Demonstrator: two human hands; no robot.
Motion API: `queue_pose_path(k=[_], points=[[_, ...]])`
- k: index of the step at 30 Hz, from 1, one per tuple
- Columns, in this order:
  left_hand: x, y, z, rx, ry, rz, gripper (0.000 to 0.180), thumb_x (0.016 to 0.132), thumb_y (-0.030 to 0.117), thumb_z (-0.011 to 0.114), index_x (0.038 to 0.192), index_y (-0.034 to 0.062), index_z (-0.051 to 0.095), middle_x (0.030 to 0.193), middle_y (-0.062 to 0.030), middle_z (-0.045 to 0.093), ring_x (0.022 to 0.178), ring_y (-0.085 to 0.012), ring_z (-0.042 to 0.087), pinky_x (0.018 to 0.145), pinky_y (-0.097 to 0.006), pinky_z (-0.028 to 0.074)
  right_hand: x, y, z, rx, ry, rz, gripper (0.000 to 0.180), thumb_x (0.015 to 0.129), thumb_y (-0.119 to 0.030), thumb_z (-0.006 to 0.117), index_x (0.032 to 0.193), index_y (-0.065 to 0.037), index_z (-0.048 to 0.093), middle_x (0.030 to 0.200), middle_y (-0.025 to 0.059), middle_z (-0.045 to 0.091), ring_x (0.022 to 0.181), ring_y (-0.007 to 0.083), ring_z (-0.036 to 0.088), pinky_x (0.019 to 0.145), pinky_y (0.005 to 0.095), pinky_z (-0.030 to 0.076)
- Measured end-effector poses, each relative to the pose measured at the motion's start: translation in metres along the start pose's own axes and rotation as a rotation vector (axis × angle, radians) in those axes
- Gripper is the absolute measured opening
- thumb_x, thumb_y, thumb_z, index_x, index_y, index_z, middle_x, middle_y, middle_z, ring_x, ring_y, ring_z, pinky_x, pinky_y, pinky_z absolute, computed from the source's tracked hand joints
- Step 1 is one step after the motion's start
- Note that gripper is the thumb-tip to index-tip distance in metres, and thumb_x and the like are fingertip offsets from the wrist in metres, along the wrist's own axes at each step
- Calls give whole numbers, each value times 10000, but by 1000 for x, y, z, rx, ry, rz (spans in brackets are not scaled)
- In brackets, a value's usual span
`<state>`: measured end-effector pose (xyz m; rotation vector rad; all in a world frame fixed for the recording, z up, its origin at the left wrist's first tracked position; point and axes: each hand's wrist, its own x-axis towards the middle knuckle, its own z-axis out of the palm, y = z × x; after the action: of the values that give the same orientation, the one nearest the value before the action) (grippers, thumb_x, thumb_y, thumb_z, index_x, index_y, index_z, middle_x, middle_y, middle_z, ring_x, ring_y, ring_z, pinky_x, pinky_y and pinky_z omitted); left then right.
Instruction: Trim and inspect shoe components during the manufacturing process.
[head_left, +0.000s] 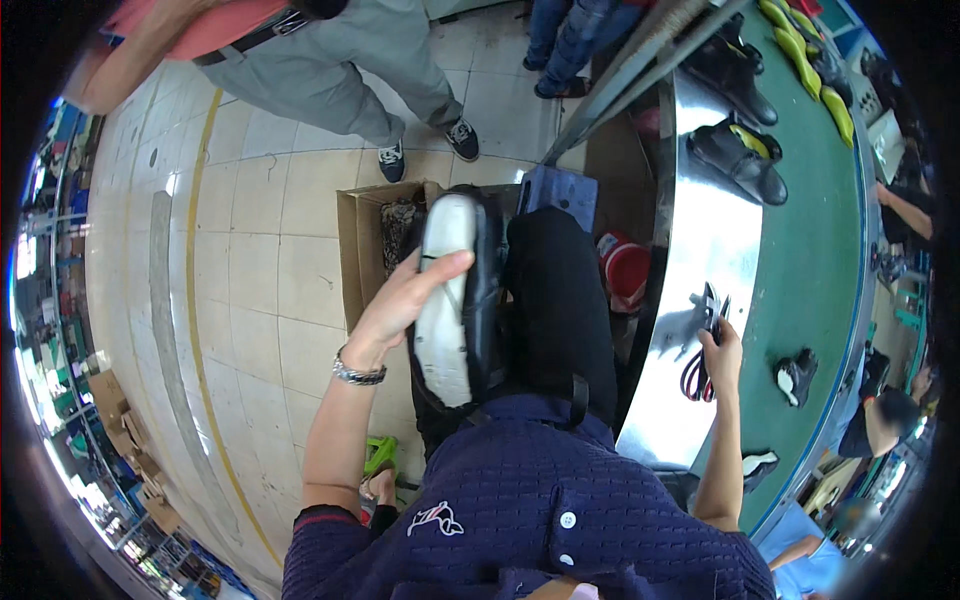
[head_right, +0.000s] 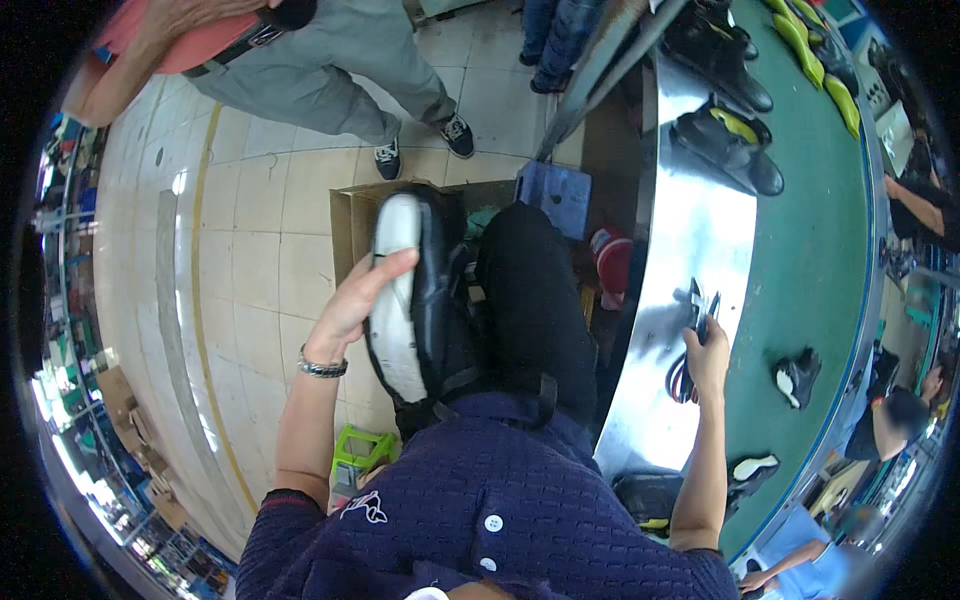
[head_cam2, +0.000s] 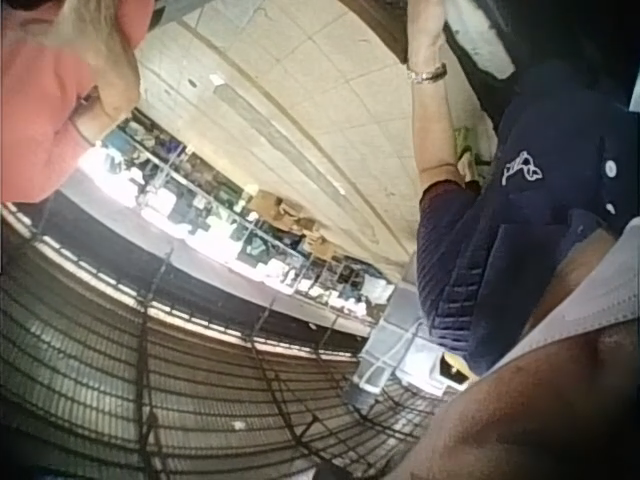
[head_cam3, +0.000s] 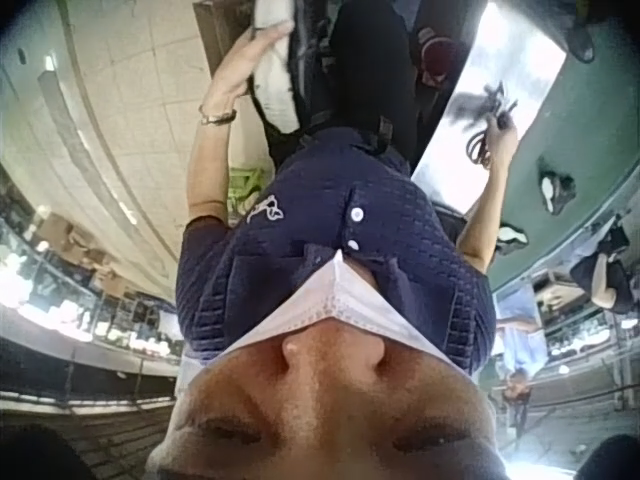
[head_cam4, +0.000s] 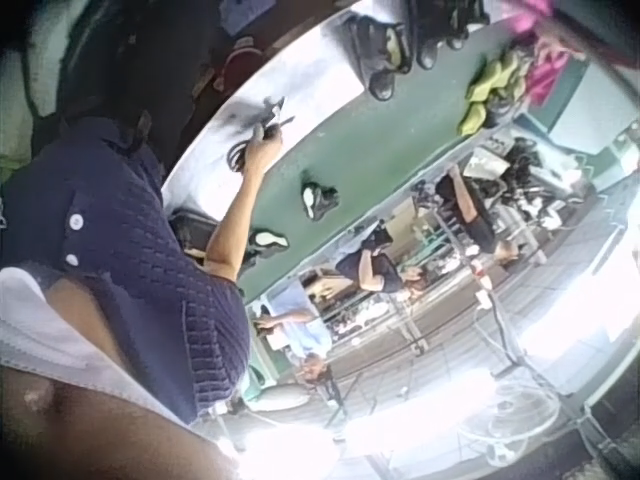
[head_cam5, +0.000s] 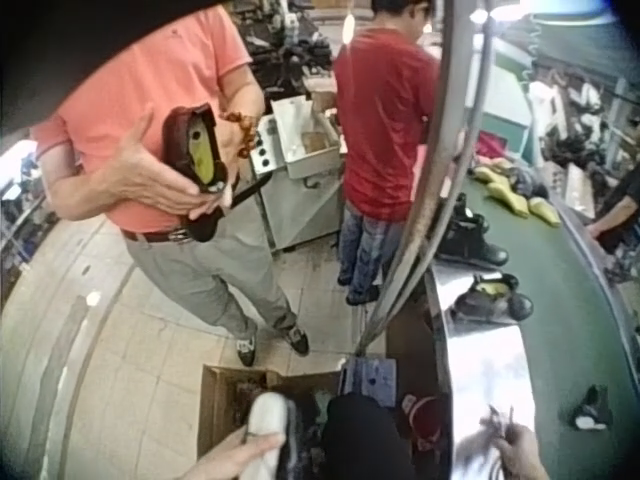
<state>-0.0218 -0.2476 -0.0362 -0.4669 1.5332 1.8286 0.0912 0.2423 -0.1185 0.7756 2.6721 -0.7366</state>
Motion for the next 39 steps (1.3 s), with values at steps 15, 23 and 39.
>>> queue_pose_path(k=[15, 23, 39], points=[[48, -19, 10, 75, 136, 535, 572, 1006, 275, 516, 1492, 46, 320, 1465, -132, 420, 1305, -196, 422, 1091, -300, 304, -44, -316, -3, 678, -1176, -153, 787, 959, -107, 543, 1558, -150, 33, 1145, 155, 645, 1043, 214, 634, 878, 340, 507], [54, -24, 25, -90, 266, 546, 355, 993, 145, 461, 1312, 24, 556, 1221, -111, 600, 1106, -167, 555, 970, -283, 400, -34, -363, 3, 389, -1158, -82, 696, 1010, -113, 472, 1554, -131, 39, 954, 96, 627, 860, 160, 633, 775, 341, 534], [53, -21, 18, -299, 218, 473, 307, 932, 104, 603, 1217, -3, 650, 993, -17, 669, 845, -38, 568, 766, -192, 453, -56, -333, 14, -92, -738, -666, 685, 956, -85, 513, 1514, -71, 115, 634, 174, 624, 582, 326, 657, 614, 411, 530]])
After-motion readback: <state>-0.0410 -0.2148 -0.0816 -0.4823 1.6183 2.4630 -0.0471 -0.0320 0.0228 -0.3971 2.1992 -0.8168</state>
